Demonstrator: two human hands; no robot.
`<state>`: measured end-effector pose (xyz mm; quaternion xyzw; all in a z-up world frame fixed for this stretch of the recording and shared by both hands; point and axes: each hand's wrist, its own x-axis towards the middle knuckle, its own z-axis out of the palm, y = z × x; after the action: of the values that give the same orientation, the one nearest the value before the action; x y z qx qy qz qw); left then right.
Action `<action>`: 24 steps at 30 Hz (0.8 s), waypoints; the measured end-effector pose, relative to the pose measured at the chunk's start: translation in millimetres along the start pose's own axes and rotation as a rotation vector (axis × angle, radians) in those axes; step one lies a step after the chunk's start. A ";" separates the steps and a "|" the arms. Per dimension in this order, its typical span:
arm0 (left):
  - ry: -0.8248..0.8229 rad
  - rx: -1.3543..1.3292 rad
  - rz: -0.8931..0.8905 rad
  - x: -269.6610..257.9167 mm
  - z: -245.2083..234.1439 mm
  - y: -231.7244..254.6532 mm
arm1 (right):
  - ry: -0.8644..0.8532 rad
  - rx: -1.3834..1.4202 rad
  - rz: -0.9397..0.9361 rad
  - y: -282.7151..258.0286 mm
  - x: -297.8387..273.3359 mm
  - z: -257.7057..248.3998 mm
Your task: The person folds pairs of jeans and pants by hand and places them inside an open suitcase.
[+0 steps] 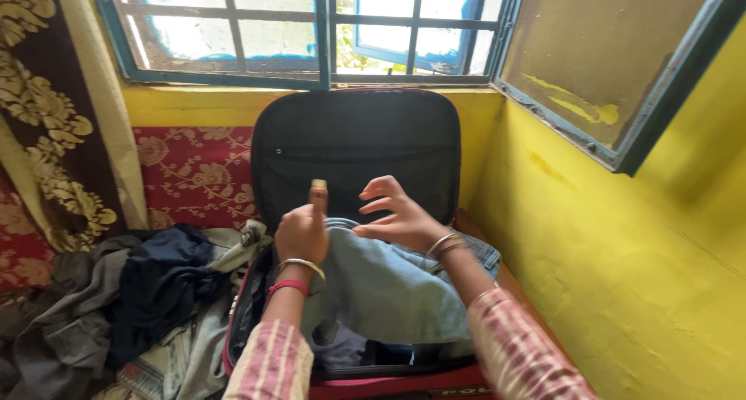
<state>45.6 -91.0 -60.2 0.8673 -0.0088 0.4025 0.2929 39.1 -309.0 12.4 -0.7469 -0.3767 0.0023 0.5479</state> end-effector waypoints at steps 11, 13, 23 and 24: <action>0.191 -0.853 -0.427 -1.0 -60.3 -73.2 | -0.457 -0.436 0.351 129.8 -26.4 17.6; 0.306 -0.811 -0.456 -2.8 -64.3 -79.2 | -0.514 -0.453 0.417 130.0 -26.9 31.9; 0.504 -0.215 -0.165 -3.3 -41.7 -85.3 | -0.506 -0.322 0.260 76.7 -32.9 36.1; 0.428 0.093 0.140 -0.8 -45.8 -77.9 | -0.419 -0.442 0.284 73.7 -26.3 26.6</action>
<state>32.9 -3.1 -76.7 0.7719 0.0118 0.5967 0.2191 50.5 -310.7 -69.4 -0.8759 -0.3648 0.1505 0.2776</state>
